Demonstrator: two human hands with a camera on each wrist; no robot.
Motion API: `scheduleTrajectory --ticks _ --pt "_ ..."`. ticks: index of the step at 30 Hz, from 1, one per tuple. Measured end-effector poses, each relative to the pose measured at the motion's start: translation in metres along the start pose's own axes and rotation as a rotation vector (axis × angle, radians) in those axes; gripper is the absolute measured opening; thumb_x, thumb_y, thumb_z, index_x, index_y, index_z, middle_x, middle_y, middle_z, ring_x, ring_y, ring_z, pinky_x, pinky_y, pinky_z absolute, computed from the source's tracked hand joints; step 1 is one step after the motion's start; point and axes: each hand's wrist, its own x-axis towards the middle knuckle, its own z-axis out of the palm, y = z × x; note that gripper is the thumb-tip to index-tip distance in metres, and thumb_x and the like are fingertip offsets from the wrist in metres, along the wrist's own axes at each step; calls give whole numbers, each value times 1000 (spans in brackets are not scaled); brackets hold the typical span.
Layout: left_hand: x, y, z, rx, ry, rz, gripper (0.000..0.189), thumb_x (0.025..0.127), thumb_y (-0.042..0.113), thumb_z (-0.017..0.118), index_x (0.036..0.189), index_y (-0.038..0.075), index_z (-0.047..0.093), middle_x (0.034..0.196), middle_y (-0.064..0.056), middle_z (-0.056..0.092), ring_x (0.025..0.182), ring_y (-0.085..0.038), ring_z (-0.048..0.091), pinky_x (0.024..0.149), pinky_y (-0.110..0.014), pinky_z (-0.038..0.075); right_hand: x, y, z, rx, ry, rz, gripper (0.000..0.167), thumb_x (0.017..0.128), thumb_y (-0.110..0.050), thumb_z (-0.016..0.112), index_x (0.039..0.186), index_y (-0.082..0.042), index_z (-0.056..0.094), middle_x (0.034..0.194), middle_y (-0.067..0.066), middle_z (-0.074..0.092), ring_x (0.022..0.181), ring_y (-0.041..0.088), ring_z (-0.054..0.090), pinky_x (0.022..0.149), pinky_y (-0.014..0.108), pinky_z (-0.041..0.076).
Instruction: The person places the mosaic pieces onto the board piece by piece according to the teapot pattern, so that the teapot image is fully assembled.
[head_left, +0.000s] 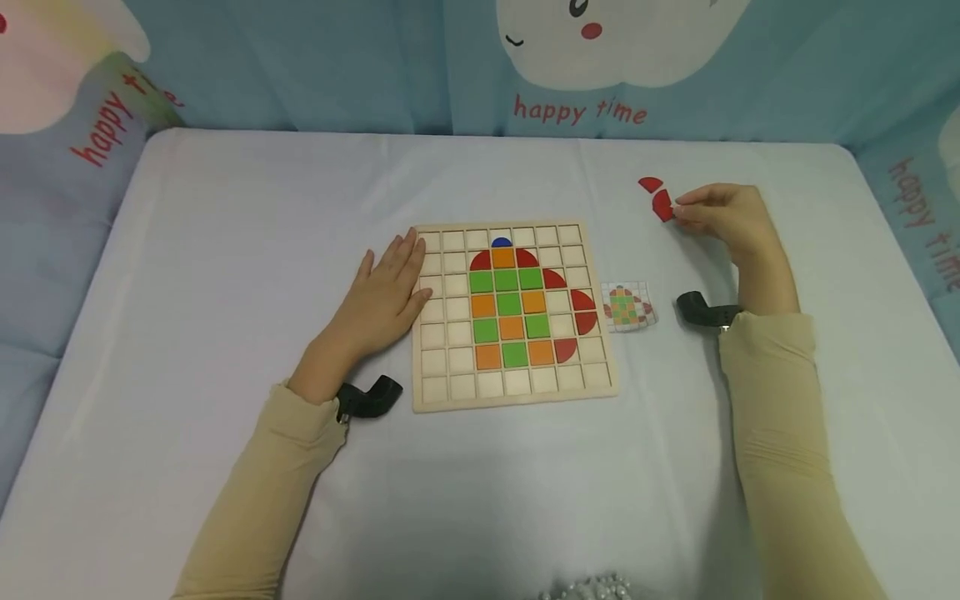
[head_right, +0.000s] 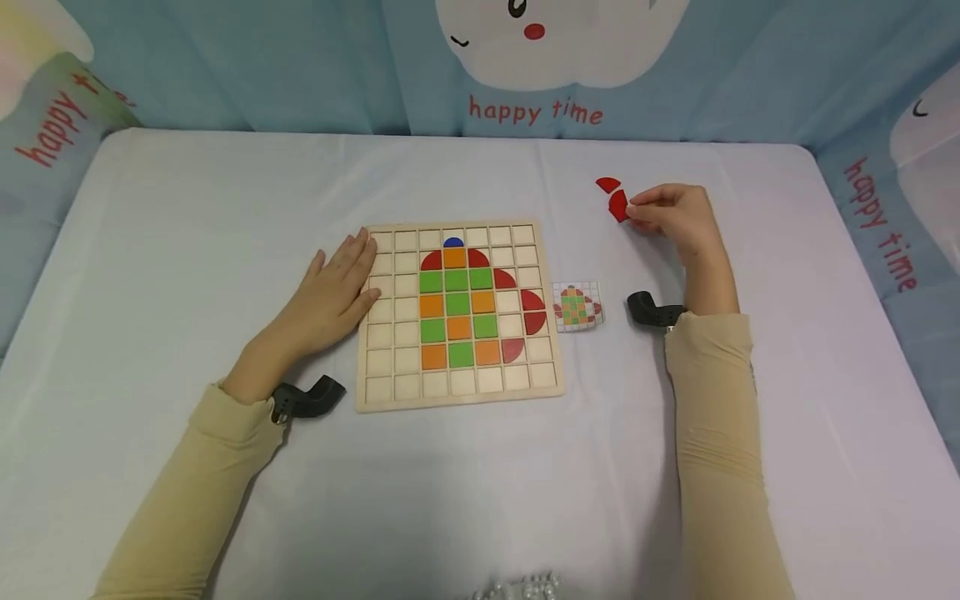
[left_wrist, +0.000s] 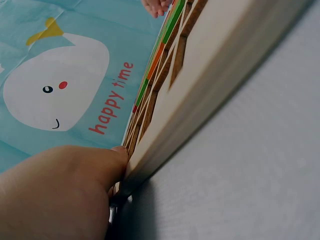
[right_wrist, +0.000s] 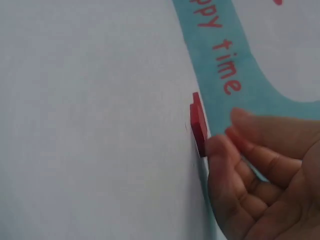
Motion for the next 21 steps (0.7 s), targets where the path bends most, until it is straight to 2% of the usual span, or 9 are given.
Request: scheduleTrajectory --ticks 4,11,15,21 --pt "0 1 1 0 -4 -3 64 103 33 33 151 1 4 157 -12 -2 144 -27 -2 112 -50 -5 8 5 1 -47 14 7 6 84 -8 71 88 -4 73 70 -9 66 61 4 64 61 13 49" --pt "-1 -1 2 6 -4 -14 64 103 33 31 151 2 3 157 -11 -4 144 -26 -3 112 -50 -5 13 10 4 -112 45 17 4 84 -12 72 87 -12 73 74 -12 64 68 1 60 64 11 46" --pt "-1 -2 3 5 -5 -16 63 104 34 30 151 2 2 157 -10 -6 144 -26 -4 112 -50 -6 14 14 6 -215 72 -13 11 83 -16 73 93 -11 71 71 -16 61 74 2 54 65 10 42" --pt "0 -1 3 2 -2 -1 63 104 34 29 151 3 2 157 -10 -6 144 -26 -4 112 -50 -6 14 16 7 -329 114 -30 26 84 -17 72 105 -2 66 68 -17 58 73 3 50 65 12 40"
